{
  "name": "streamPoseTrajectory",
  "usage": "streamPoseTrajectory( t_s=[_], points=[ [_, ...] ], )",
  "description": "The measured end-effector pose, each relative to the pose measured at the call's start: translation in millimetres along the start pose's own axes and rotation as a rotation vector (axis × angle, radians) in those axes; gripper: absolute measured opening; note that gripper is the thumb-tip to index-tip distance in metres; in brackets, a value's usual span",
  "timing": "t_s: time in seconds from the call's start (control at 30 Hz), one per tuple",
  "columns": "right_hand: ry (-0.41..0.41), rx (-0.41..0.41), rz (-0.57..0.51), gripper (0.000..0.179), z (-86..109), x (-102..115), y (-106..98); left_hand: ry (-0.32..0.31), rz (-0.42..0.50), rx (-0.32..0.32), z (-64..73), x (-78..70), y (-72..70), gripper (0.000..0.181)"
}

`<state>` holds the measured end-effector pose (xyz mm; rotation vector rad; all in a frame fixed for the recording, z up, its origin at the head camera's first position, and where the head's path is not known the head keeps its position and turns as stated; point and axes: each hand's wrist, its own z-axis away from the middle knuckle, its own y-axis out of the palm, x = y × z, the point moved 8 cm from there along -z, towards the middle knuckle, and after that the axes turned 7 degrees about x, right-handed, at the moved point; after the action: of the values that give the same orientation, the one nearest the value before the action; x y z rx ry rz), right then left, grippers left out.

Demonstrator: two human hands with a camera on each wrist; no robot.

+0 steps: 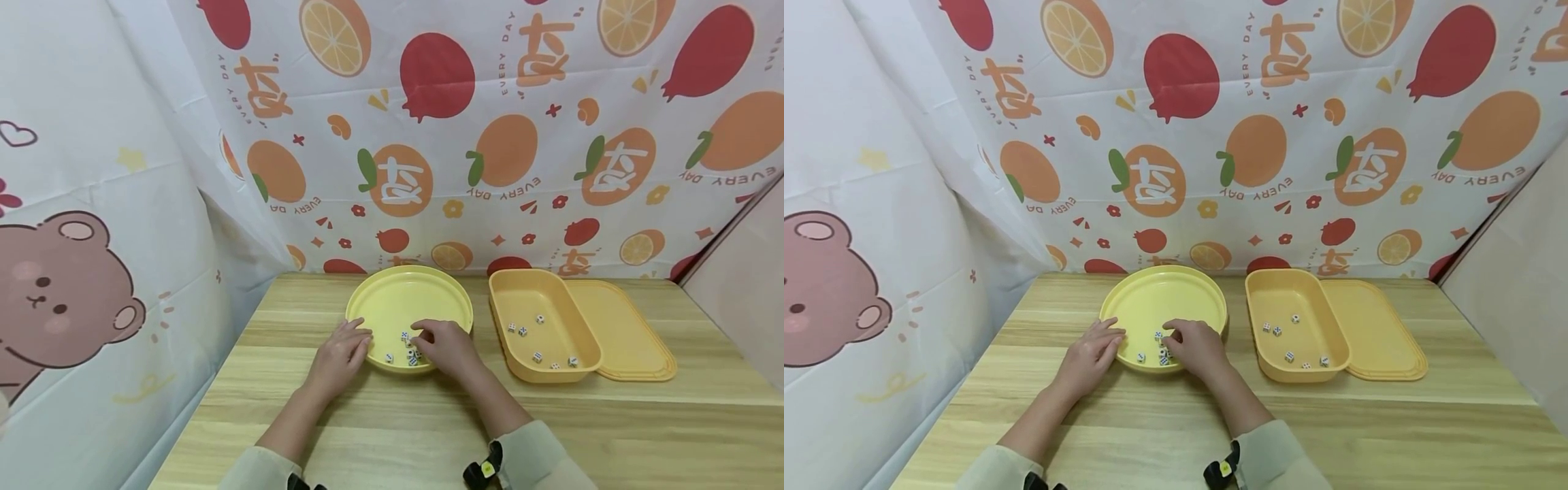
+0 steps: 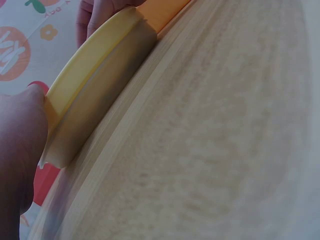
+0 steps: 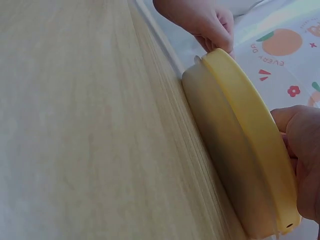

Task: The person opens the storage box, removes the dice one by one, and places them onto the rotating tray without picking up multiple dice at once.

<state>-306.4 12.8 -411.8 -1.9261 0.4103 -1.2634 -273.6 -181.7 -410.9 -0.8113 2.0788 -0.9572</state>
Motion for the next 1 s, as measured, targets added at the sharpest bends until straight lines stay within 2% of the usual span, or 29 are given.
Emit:
streamPoseTrajectory(
  t_s=[0.3,0.43,0.57,0.83,1.0],
  points=[
    [-0.014,-0.038,-0.073,0.020,0.4,-0.2,-9.4,-0.004,-0.002,0.007,-0.2,0.6,-0.6,0.018],
    [0.023,-0.077,-0.092,0.020,-0.5,-8.0,-19.7,0.000,-0.001,0.006,-0.2,0.0,-0.8,0.018],
    [0.086,-0.145,-0.114,0.021,1.0,-19.7,-38.8,0.002,0.002,0.003,-0.7,-0.5,-0.9,0.018],
    [0.112,-0.307,-0.110,0.023,9.9,-41.3,-83.2,0.006,0.005,-0.005,0.1,0.1,-0.3,0.017],
    [0.180,-0.386,-0.120,0.022,20.5,-63.6,-109.4,0.008,0.003,-0.008,0.4,0.9,0.5,0.017]
  ],
)
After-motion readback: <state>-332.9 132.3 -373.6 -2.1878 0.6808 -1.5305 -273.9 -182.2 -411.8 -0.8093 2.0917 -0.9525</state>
